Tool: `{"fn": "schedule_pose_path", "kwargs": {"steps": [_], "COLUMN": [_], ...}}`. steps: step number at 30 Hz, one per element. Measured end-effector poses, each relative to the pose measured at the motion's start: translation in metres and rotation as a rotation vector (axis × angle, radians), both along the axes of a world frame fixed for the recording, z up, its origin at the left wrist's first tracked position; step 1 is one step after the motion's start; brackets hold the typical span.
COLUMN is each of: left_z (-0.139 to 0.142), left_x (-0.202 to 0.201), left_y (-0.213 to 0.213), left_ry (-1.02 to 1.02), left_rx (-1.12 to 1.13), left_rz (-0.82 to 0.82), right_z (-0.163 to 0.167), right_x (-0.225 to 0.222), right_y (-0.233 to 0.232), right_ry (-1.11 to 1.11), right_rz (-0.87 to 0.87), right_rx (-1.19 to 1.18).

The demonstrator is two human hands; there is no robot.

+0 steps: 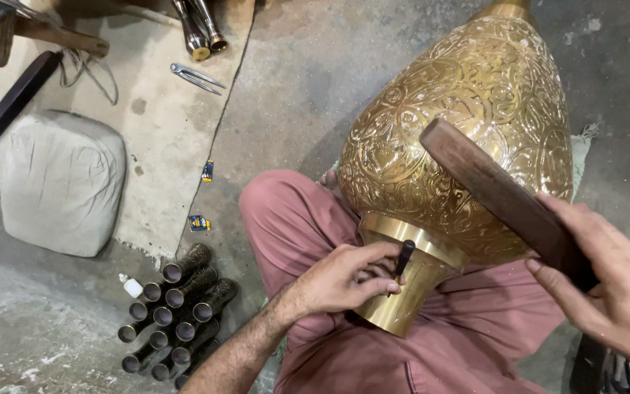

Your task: The person sits cross-legged on the floor with a large engraved brass vessel on their lap. They hold a small punch against the brass neck with one hand and repeatedly strike it with a wooden mallet held in the other hand, working the surface of the metal.

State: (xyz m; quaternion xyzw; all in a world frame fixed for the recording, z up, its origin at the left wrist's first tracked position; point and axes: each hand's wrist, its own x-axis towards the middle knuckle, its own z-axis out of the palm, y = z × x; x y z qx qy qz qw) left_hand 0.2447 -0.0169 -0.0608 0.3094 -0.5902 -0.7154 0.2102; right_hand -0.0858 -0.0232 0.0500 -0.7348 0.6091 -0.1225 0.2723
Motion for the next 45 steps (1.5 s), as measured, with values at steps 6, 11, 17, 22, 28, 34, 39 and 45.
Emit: {"fn": "schedule_pose_path", "kwargs": {"steps": [6, 11, 17, 22, 28, 34, 39, 45], "left_z": [-0.008, -0.007, 0.0, 0.007, 0.021, 0.032, 0.036, 0.032], "left_x": [0.0, 0.001, -0.003, -0.002, -0.005, -0.008, -0.011, -0.015], "left_y": [0.005, 0.008, 0.011, 0.018, 0.025, 0.03, 0.038, 0.05], "left_ry": [-0.015, -0.006, -0.078, -0.142, -0.182, -0.206, -0.21, -0.289], "left_rx": [-0.178, -0.184, -0.091, -0.079, 0.0, 0.029, 0.075, 0.114], "left_rz": [-0.012, 0.016, 0.028, 0.061, 0.134, 0.2, 0.277, 0.353], "right_z": [0.001, -0.002, 0.001, 0.004, 0.014, 0.02, 0.029, 0.038], "right_x": [0.002, 0.004, 0.007, 0.013, 0.016, 0.019, 0.033, 0.042], "right_y": [0.003, 0.01, 0.009, 0.005, -0.005, -0.017, -0.027, -0.036], "right_ry": [0.354, 0.286, 0.301, 0.469, 0.463, 0.392, 0.614, 0.643], "right_rz": [0.138, 0.165, 0.122, 0.136, 0.203, 0.308, 0.394, 0.434], "right_rx": [0.269, 0.223, 0.291, 0.392, 0.389, 0.324, 0.451, 0.443]}}
